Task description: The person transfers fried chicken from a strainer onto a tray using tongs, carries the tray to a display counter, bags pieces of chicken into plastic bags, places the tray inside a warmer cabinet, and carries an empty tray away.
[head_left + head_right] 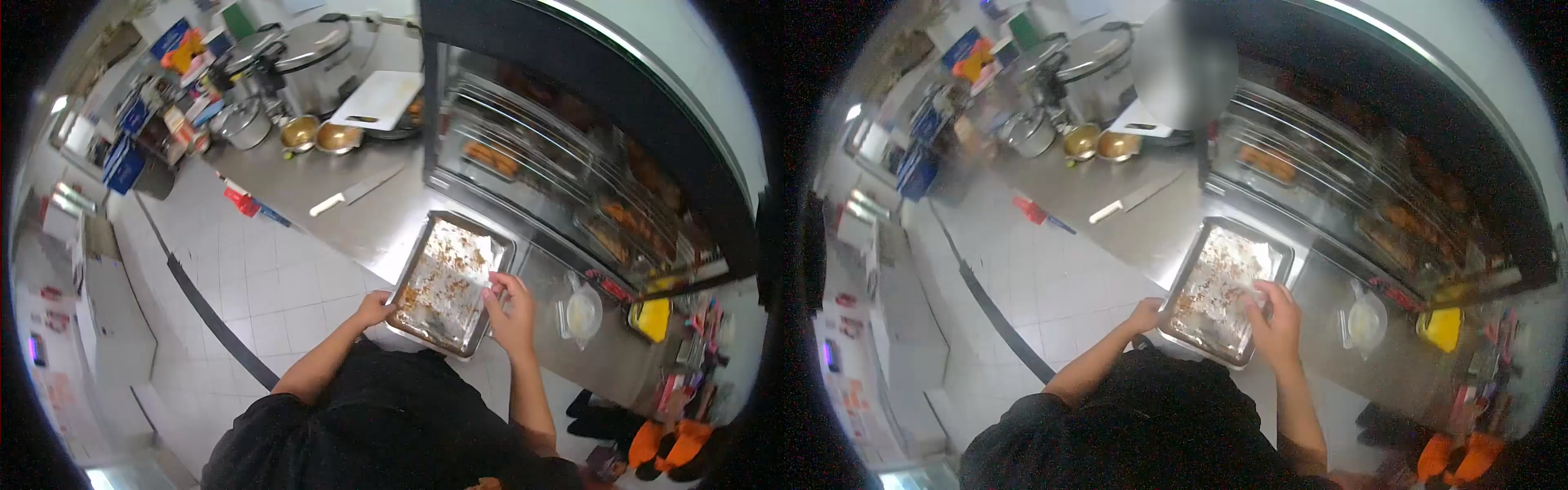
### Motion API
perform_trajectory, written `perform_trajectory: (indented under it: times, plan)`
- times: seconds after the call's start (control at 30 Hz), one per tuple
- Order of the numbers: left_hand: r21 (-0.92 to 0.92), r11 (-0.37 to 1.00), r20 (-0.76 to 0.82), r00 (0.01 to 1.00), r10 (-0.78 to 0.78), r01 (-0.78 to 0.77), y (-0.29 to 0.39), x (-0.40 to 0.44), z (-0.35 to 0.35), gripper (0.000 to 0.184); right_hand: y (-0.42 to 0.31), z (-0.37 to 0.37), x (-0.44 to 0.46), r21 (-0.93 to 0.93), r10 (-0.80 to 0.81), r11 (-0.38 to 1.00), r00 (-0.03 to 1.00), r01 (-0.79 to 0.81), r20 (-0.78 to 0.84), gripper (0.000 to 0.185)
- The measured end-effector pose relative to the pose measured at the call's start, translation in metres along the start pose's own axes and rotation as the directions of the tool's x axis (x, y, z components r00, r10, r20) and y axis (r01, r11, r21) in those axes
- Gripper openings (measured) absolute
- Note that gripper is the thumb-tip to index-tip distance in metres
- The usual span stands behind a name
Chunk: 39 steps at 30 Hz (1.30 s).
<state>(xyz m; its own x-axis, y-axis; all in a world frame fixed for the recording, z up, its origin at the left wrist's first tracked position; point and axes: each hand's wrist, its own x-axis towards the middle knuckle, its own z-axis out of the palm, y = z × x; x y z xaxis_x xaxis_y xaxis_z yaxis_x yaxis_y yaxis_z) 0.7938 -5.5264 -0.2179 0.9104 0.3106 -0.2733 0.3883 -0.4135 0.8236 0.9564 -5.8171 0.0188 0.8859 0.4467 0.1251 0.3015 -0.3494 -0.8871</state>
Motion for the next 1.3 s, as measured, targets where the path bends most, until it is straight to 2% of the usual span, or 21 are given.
perform_trajectory:
  times: [0.07,0.13,0.2,0.3,0.4,0.47,0.5,0.53,0.63,0.67,0.77,0.9,0.93,1.03,1.07,1.13,1.17,1.2,1.23,1.27,1.3]
  plan:
    - [-0.075,0.997,-0.037,0.999,-0.032,0.029,-0.011,-0.010,-0.022,0.022,0.057,0.044,-0.013,-0.274,-0.027,0.962,0.987,-0.017,-0.156,0.038]
    - [-0.119,0.990,-0.022,0.996,-0.082,0.079,-0.029,-0.018,-0.042,0.022,0.140,0.079,-0.036,-0.368,-0.009,0.925,0.964,-0.093,-0.265,0.041]
    - [-0.179,0.981,-0.065,0.994,-0.086,0.074,-0.056,-0.033,-0.049,0.022,0.208,0.105,-0.064,-0.108,0.400,0.898,0.892,-0.427,-0.211,0.039]
    - [-0.316,0.945,-0.138,0.982,-0.133,0.083,-0.049,-0.062,-0.077,0.021,0.177,0.115,-0.061,0.250,0.660,0.719,0.750,-0.649,0.048,0.038]
    - [-0.494,0.865,-0.171,0.965,-0.198,0.090,-0.091,-0.089,-0.138,0.019,0.144,0.179,-0.049,0.304,0.616,0.724,0.779,-0.619,0.118,0.032]
    - [-0.511,0.856,-0.267,0.932,-0.244,0.078,-0.135,-0.098,-0.169,0.017,0.106,0.213,-0.034,0.294,0.603,0.726,0.781,-0.622,0.162,0.026]
    - [-0.519,0.852,-0.308,0.913,-0.267,0.074,-0.153,-0.102,-0.183,0.016,0.098,0.228,-0.029,0.250,0.558,0.763,0.803,-0.596,0.210,0.026]
    - [-0.456,0.885,-0.342,0.901,-0.269,0.091,-0.134,-0.113,-0.211,0.015,0.097,0.244,-0.023,0.211,0.510,0.799,0.820,-0.564,0.261,0.025]
    - [-0.583,0.812,-0.449,0.826,-0.339,0.016,-0.131,-0.123,-0.261,0.015,0.076,0.289,-0.009,0.100,0.467,0.837,0.798,-0.538,0.382,0.019]
    - [-0.650,0.757,-0.492,0.795,-0.355,-0.065,-0.133,-0.119,-0.275,0.014,0.067,0.305,-0.001,0.089,0.423,0.858,0.793,-0.506,0.437,0.017]
    - [-0.565,0.825,-0.547,0.749,-0.373,-0.002,-0.169,-0.114,-0.324,0.012,0.053,0.352,0.022,0.110,0.323,0.880,0.752,-0.462,0.574,0.016]
    - [-0.666,0.738,-0.621,0.627,-0.470,-0.106,-0.213,-0.103,-0.394,0.012,0.002,0.435,0.076,0.088,0.316,0.888,0.737,-0.452,0.597,0.016]
    - [-0.639,0.768,-0.624,0.617,-0.480,-0.049,-0.222,-0.111,-0.418,0.017,-0.012,0.460,0.091,0.094,0.311,0.887,0.735,-0.452,0.603,0.014]
    - [-0.637,0.771,-0.649,0.561,-0.514,-0.031,-0.260,-0.130,-0.482,0.019,-0.056,0.546,0.143,0.015,0.249,0.937,0.699,-0.349,0.670,0.010]
    - [-0.575,0.818,-0.694,0.511,-0.508,0.032,-0.267,-0.140,-0.499,0.017,-0.069,0.581,0.159,0.076,0.164,0.953,0.710,-0.293,0.685,0.012]
    - [-0.426,0.892,-0.792,0.415,-0.449,0.152,-0.286,-0.157,-0.535,0.017,-0.112,0.655,0.204,-0.029,0.166,0.972,0.594,-0.233,0.787,0.024]
    - [-0.479,0.864,-0.799,0.332,-0.502,0.153,-0.284,-0.166,-0.553,0.018,-0.154,0.695,0.223,-0.064,0.162,0.979,0.541,-0.195,0.825,0.028]
    - [-0.525,0.839,-0.782,0.306,-0.542,0.144,-0.286,-0.179,-0.568,0.017,-0.152,0.748,0.236,0.059,0.074,0.963,0.468,-0.263,0.880,0.031]
    - [-0.493,0.854,-0.815,0.256,-0.520,0.166,-0.287,-0.209,-0.588,0.017,-0.188,0.792,0.235,0.077,-0.059,0.997,0.450,-0.022,0.891,0.031]
    - [-0.586,0.797,-0.757,0.252,-0.603,0.148,-0.284,-0.219,-0.607,0.017,-0.223,0.836,0.247,0.092,-0.176,0.972,0.410,0.218,0.895,0.031]
    - [-0.646,0.751,-0.726,0.195,-0.659,0.133,-0.292,-0.226,-0.620,0.018,-0.257,0.876,0.259,0.102,-0.275,0.890,0.344,0.445,0.898,0.030]
